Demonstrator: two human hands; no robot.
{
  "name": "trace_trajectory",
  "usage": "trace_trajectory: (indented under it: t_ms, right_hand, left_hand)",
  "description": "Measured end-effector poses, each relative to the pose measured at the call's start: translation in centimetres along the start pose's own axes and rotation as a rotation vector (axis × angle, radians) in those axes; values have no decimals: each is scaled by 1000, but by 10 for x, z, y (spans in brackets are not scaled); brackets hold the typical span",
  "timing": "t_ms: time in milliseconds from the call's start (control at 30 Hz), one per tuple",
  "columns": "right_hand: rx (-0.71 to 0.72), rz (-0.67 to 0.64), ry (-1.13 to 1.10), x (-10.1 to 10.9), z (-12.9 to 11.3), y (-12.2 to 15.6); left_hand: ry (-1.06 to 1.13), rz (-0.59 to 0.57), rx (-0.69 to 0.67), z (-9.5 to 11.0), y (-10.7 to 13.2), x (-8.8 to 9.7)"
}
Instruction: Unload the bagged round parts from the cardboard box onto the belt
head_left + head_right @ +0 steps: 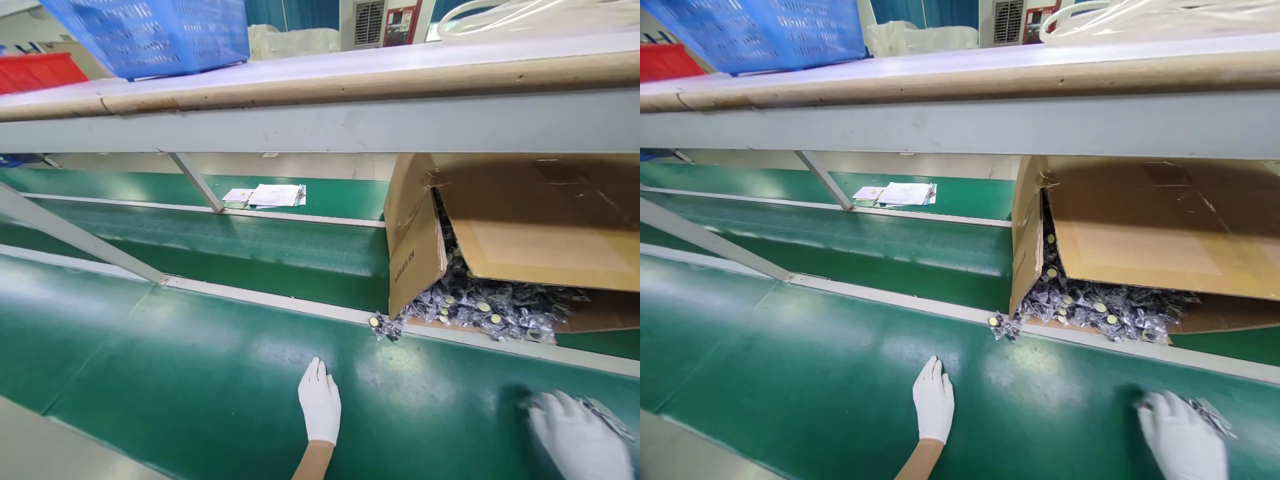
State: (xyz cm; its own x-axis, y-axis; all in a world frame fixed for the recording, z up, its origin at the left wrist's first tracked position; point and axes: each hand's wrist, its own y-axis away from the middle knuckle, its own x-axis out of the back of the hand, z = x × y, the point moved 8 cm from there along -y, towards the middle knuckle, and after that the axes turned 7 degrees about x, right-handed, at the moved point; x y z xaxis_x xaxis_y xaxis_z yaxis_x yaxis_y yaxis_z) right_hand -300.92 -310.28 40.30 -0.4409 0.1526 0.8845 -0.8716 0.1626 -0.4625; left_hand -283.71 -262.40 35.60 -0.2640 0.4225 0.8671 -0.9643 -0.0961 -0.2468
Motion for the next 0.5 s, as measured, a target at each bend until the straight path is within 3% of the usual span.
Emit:
trace_trajectory:
  t_ms: [167, 233, 300, 367, 500]
  right_hand:
    - [380, -66, -139, -24, -222, -98]
    - [437, -54, -182, -38, -282, -131]
    - [427, -92, -194, -56, -309, -151]
    - [407, -169, -192, -71, -311, -152]
    - [399, -187, -226, -69, -290, -111]
  left_hand:
    - [-65, -2, -22, 4, -1, 2]
    - [-94, 1, -31, 5, -1, 2]
    - [-116, 7, -38, 5, -1, 3]
    - [-128, 7, -51, 5, -2, 3]
    - [-138, 2, -80, 7, -3, 3]
